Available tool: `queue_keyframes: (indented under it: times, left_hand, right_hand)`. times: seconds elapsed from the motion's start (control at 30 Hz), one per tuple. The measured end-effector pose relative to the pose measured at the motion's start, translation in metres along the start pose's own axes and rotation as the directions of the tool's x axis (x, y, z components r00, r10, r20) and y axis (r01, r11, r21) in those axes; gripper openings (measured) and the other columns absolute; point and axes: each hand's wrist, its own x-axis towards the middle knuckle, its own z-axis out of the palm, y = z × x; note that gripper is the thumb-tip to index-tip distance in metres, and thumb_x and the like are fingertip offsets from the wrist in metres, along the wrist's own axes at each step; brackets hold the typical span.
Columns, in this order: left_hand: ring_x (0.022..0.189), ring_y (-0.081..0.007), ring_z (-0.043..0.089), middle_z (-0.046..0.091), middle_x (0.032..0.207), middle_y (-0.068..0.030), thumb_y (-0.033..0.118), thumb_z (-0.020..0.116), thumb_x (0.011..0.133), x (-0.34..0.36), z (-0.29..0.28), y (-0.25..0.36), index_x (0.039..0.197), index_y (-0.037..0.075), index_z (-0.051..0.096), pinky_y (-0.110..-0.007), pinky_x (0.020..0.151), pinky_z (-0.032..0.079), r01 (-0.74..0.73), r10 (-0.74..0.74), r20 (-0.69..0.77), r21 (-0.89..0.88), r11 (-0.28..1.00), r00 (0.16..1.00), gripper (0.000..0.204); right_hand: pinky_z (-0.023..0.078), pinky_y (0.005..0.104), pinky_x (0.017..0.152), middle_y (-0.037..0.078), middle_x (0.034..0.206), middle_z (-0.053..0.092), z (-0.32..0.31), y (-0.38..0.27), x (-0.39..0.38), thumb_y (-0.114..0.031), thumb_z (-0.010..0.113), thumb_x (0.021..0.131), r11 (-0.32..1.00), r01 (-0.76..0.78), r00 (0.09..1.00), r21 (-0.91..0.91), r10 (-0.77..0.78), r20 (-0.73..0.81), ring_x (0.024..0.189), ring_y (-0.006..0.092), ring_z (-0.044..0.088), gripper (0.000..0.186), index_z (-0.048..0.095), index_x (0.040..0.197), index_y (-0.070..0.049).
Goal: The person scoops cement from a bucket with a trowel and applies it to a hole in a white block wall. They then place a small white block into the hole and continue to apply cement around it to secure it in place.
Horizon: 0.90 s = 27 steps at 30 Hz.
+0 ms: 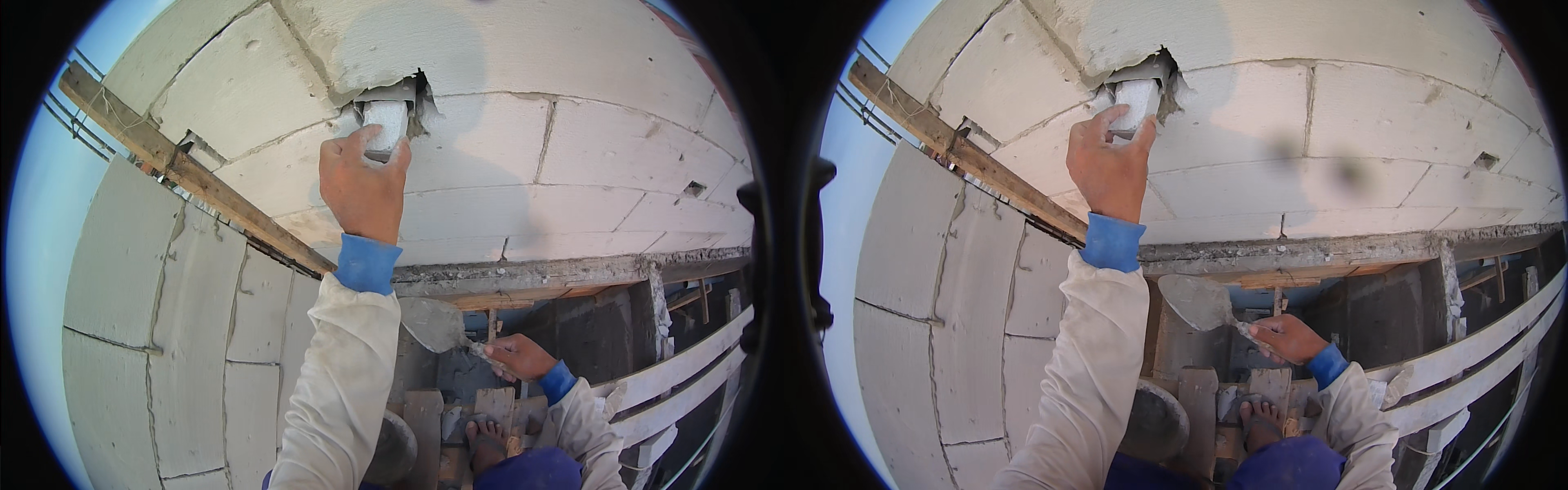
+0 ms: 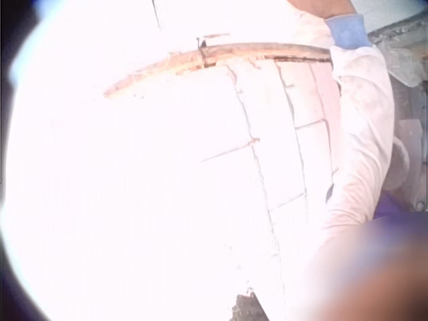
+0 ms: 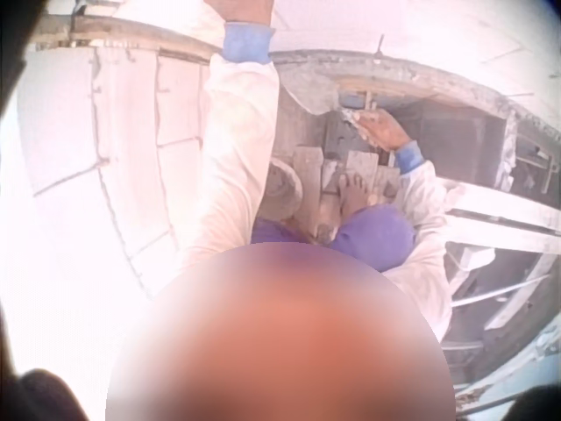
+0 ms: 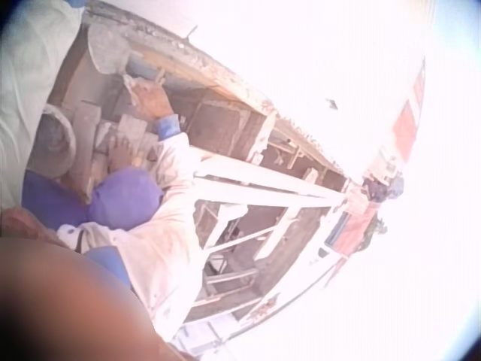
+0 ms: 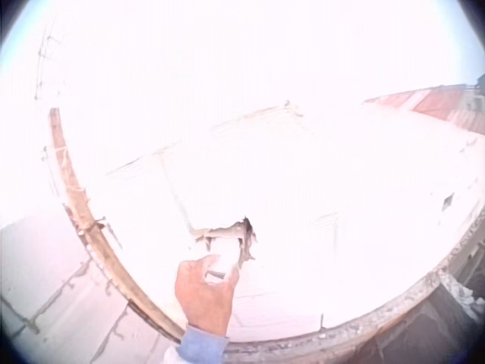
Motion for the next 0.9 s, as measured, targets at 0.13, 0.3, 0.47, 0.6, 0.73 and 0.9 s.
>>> queue_keyframes:
  times: [0.13, 0.3, 0.47, 0.6, 0.73, 0.9]
  left_hand:
    - [0.092, -0.0309, 0.063, 0.061, 0.097, -0.0126, 0.029, 0.088, 0.073, 0.024, 0.007, 0.002, 0.105, 0.009, 0.078, -0.042, 0.079, 0.054, -0.120, 0.117, 0.031, 0.084, 0.989, 0.993, 0.038]
    - [0.093, -0.0315, 0.066, 0.066, 0.103, -0.0156, 0.033, 0.086, 0.077, 0.035, 0.014, 0.001, 0.106, 0.007, 0.079, -0.040, 0.083, 0.055, -0.220, 0.206, 0.096, 0.169, 0.961, 0.974, 0.040]
    - [0.092, -0.0268, 0.067, 0.065, 0.104, -0.0103, 0.003, 0.076, 0.084, 0.043, 0.000, -0.022, 0.109, 0.009, 0.076, -0.036, 0.081, 0.055, -0.394, 0.386, 0.146, 0.029, 0.919, 0.911, 0.026]
    - [0.091, -0.0263, 0.067, 0.066, 0.097, -0.0039, 0.009, 0.074, 0.086, 0.051, 0.000, -0.033, 0.104, 0.017, 0.077, -0.037, 0.078, 0.055, -0.479, 0.469, 0.106, 0.112, 0.870, 0.877, 0.021]
    - [0.089, -0.0257, 0.069, 0.069, 0.092, -0.0009, 0.023, 0.071, 0.090, 0.052, 0.000, -0.024, 0.105, 0.021, 0.077, -0.039, 0.074, 0.056, -0.494, 0.477, 0.134, 0.308, 0.813, 0.869, 0.016]
    - [0.079, -0.0317, 0.072, 0.074, 0.084, -0.0105, 0.033, 0.059, 0.099, 0.052, -0.007, -0.015, 0.120, 0.022, 0.072, -0.045, 0.069, 0.058, -0.485, 0.261, 0.466, 0.464, 0.741, 0.845, 0.027]
  right_hand:
    - [0.045, 0.0265, 0.051, -0.001, 0.066, 0.057, 0.001, -0.002, 0.000, -0.047, 0.052, 0.105, 1.000, 0.002, 1.000, -0.029, -0.003, -0.020, 0.056, 0.0081, 0.056, 0.048, 0.064, 0.088, -0.004]
    - [0.045, 0.0270, 0.051, 0.000, 0.066, 0.057, 0.000, 0.000, 0.000, -0.045, 0.052, 0.106, 1.000, 0.011, 1.000, 0.014, -0.011, -0.005, 0.054, 0.0086, 0.055, 0.048, 0.063, 0.085, -0.004]
    - [0.045, 0.0269, 0.051, -0.001, 0.066, 0.056, -0.004, 0.005, -0.004, -0.046, 0.053, 0.105, 0.999, 0.013, 1.000, 0.046, -0.013, 0.002, 0.055, 0.0083, 0.055, 0.047, 0.064, 0.088, -0.004]
    - [0.045, 0.0273, 0.050, 0.000, 0.066, 0.056, -0.006, 0.006, -0.003, -0.046, 0.053, 0.105, 0.999, 0.004, 1.000, 0.034, -0.005, 0.010, 0.054, 0.0085, 0.055, 0.048, 0.062, 0.084, -0.004]
    - [0.044, 0.0277, 0.050, 0.000, 0.065, 0.055, -0.006, 0.007, 0.000, -0.046, 0.052, 0.106, 1.000, 0.008, 0.999, 0.017, -0.009, 0.042, 0.052, 0.0090, 0.054, 0.049, 0.059, 0.080, -0.005]
    - [0.044, 0.0279, 0.049, 0.000, 0.065, 0.055, -0.005, 0.010, 0.001, -0.046, 0.051, 0.106, 1.000, -0.008, 0.999, -0.005, 0.008, 0.052, 0.052, 0.0092, 0.054, 0.050, 0.059, 0.079, -0.004]
